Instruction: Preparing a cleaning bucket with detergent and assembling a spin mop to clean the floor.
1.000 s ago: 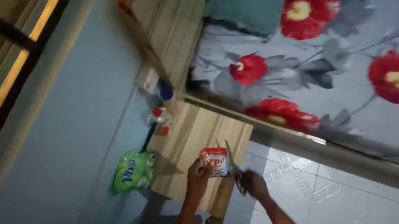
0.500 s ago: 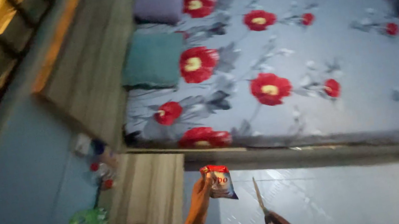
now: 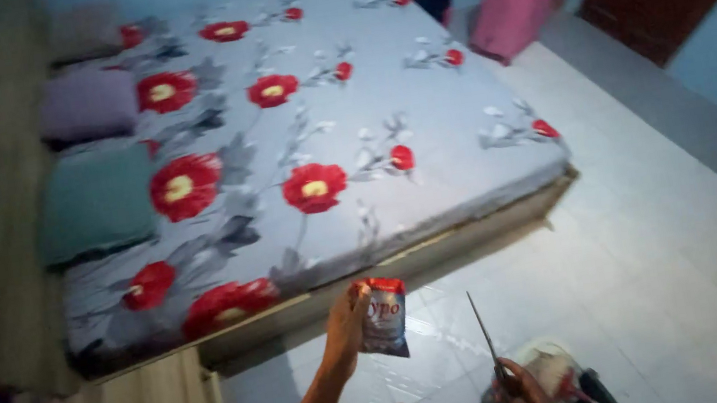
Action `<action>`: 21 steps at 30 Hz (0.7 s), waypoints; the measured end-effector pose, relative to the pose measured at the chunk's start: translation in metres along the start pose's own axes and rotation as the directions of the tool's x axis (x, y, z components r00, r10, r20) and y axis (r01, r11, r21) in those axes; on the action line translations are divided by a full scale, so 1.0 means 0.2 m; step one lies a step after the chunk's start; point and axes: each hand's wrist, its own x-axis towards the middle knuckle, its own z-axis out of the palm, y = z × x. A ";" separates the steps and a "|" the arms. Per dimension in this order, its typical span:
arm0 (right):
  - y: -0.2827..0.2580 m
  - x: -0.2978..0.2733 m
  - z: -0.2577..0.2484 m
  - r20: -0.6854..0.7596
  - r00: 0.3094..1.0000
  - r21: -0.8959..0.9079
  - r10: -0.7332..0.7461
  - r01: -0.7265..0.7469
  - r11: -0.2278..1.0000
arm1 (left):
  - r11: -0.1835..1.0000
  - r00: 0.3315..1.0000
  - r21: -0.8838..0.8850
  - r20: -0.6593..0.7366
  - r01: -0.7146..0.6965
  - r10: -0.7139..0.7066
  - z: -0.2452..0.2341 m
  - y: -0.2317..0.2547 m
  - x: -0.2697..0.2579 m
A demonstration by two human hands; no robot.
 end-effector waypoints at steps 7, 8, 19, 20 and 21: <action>-0.18 -0.36 -0.28 -0.327 0.944 0.005 -0.035 0.039 0.999 | 0.953 0.980 0.241 0.026 0.184 -0.196 0.60 0.14 -0.03; -0.30 -0.41 -0.24 -0.350 0.936 0.008 -0.033 0.038 0.999 | 0.949 0.977 0.250 0.046 0.190 -0.208 0.65 0.05 -0.01; -1.28 -0.62 0.08 -0.520 0.847 -0.263 -0.106 -0.041 0.964 | 0.997 0.916 0.070 0.398 0.021 -0.048 1.22 -0.18 0.03; -1.33 -0.61 0.09 -0.528 0.843 -0.263 -0.106 -0.044 0.964 | 0.997 0.913 0.071 0.406 0.025 -0.052 1.25 -0.16 0.03; -1.37 -0.61 0.10 -0.549 0.831 -0.342 -0.084 -0.132 0.930 | 0.993 0.897 0.024 0.427 0.114 -0.113 1.27 -0.14 0.02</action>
